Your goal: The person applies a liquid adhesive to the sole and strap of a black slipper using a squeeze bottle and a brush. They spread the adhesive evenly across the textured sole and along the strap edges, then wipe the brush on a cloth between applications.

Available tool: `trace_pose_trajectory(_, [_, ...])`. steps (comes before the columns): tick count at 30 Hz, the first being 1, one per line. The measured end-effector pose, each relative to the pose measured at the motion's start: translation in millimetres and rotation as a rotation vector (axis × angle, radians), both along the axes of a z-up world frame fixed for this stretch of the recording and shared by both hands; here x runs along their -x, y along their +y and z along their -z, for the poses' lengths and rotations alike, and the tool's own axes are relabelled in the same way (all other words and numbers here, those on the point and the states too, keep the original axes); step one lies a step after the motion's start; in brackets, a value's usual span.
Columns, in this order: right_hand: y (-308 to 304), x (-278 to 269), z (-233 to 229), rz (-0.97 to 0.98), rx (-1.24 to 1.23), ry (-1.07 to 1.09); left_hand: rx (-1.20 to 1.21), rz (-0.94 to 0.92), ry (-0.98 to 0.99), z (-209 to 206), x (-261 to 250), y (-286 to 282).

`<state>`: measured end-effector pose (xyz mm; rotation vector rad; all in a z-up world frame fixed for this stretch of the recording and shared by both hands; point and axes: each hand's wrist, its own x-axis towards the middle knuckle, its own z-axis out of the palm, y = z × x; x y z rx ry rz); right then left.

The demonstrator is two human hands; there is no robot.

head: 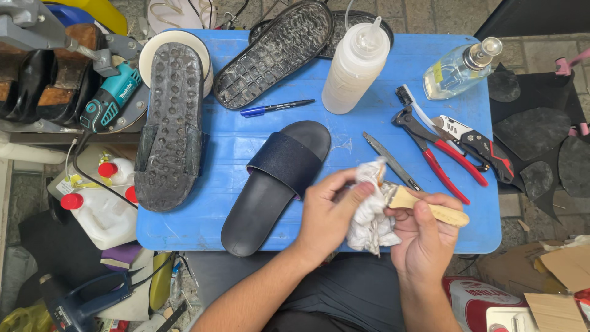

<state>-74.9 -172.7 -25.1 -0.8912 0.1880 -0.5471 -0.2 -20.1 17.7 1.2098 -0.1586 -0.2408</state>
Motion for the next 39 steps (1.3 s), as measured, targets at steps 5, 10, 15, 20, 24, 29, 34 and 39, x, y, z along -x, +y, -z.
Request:
trace_pose_trajectory(5, [-13.9, -5.6, -8.0, -0.138, 0.092, 0.016, -0.262, 0.073, -0.038, -12.1, -10.3, 4.7])
trace_pose_trajectory(10, [-36.4, -6.1, -22.6, -0.232, 0.228, -0.023, -0.271, 0.129, -0.136, -7.5, -15.5, 9.2])
trace_pose_trajectory(15, [-35.7, -5.9, -18.9, -0.155, 0.121, -0.047, -0.093, 0.161, 0.014, 7.5, -15.5, 2.8])
trace_pose_trajectory(20, [-37.6, -1.9, -10.0, -0.116, 0.001, -0.09, 0.0, 0.051, 0.13, 24.7, -17.8, 1.7])
trace_pose_trajectory(24, [-38.5, -1.5, -10.5, -0.116, 0.021, -0.091, 0.041, 0.072, 0.168, 25.9, -16.6, 3.3])
trace_pose_trajectory(29, [-31.6, -3.1, -11.9, -0.11, 0.118, -0.07, 0.136, 0.22, 0.151, 23.7, -7.9, -1.7])
trace_pose_trajectory(34, [-31.2, -1.5, -6.6, -0.206, 0.093, -0.072, 0.238, 0.192, 0.213, 31.3, -8.6, -5.7])
trace_pose_trajectory(39, [-33.4, -0.6, 11.6, -0.233, 0.059, -0.087, 0.473, 0.158, 0.461, 36.5, -7.3, -13.0])
